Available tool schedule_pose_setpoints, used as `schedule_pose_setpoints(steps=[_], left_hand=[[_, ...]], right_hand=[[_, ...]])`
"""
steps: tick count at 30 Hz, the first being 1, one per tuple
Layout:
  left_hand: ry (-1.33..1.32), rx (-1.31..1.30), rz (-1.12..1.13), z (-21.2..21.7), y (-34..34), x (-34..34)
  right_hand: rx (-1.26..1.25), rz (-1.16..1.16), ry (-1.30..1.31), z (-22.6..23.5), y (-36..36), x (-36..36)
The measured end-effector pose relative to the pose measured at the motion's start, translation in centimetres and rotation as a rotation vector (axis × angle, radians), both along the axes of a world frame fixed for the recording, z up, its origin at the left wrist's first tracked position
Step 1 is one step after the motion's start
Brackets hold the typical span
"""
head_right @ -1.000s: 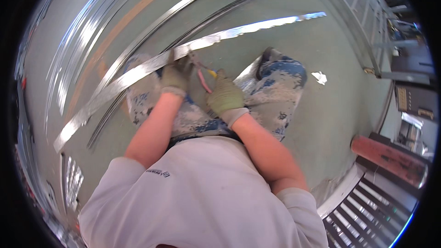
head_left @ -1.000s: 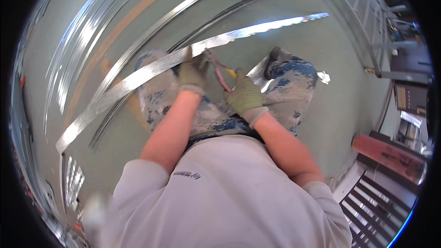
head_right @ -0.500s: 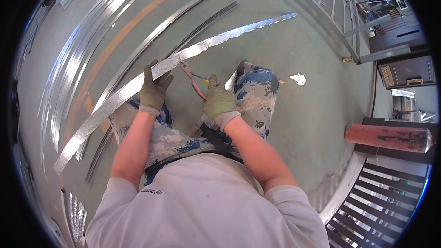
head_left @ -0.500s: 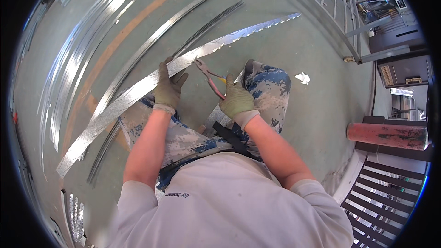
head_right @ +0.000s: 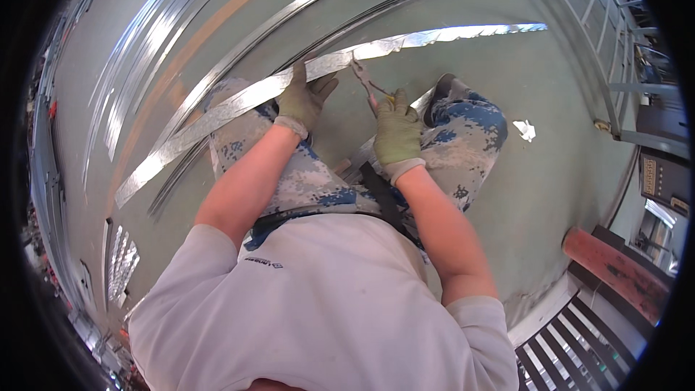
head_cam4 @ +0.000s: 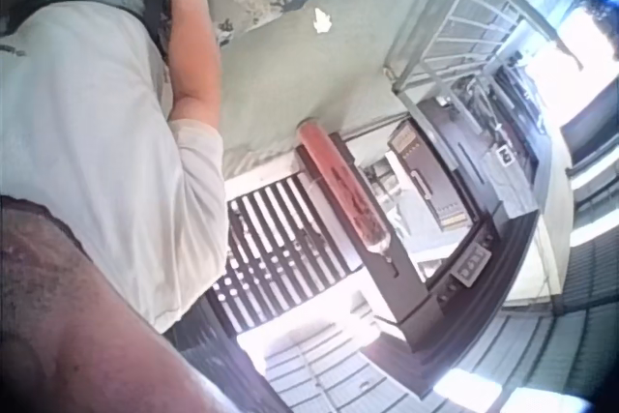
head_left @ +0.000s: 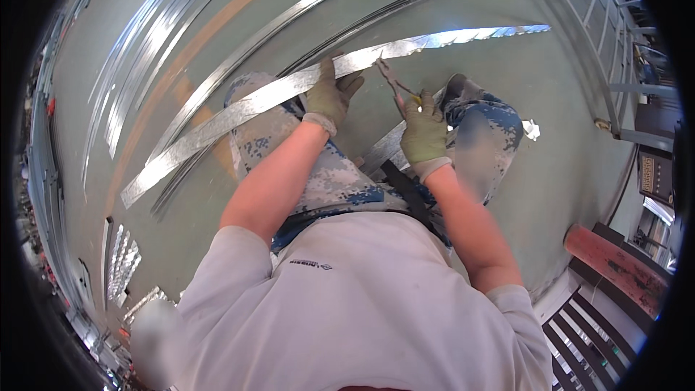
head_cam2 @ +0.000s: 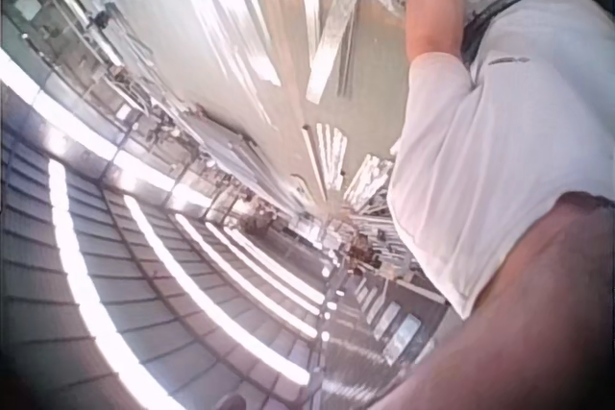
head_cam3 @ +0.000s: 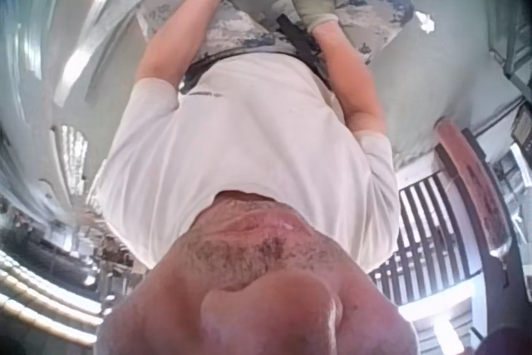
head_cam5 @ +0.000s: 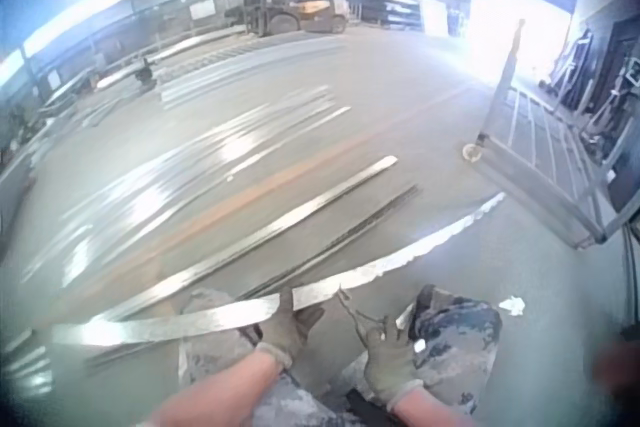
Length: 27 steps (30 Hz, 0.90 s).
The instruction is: The person sits on the floor and uses tin snips to cut a long, thin metal strip into smaller pieces. The person holds the strip with one hand and cuts it with the other, creating multiple segments.
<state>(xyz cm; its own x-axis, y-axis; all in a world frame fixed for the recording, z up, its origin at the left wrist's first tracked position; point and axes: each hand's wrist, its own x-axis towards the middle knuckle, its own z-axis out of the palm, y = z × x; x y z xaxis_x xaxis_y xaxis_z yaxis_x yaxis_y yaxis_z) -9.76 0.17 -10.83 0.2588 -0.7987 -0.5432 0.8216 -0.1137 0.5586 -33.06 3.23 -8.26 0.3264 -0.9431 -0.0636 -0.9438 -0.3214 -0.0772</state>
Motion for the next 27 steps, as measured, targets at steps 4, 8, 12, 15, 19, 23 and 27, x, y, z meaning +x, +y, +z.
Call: schedule_pose_setpoints(steps=[4,8,12,15,19,23,27], left_hand=[[-0.023,0.012,0.005,-0.5,0.3,0.4],[-0.009,-0.003,0.008,-0.6,0.1,0.3],[-0.009,-0.008,0.007,-0.1,0.0,0.1],[-0.008,-0.015,0.011,0.1,0.0,0.1],[0.029,-0.031,0.003,0.1,0.3,0.3],[0.069,-0.025,-0.034,0.4,0.5,0.5],[0.126,-0.011,-0.041,1.3,0.6,0.2]], right_hand=[[0.128,-0.051,0.047,2.6,-0.8,1.3],[0.106,-0.127,-0.119,4.0,-0.6,0.8],[0.707,-0.356,-0.729,2.2,-1.1,-1.9],[0.941,-0.446,-1.064,1.9,-0.1,-1.9],[1.001,-0.357,-1.132,4.4,1.0,-1.1],[1.189,-0.372,-1.302,4.9,1.5,-0.5],[1.081,-0.288,-1.157,2.0,1.7,1.3]])
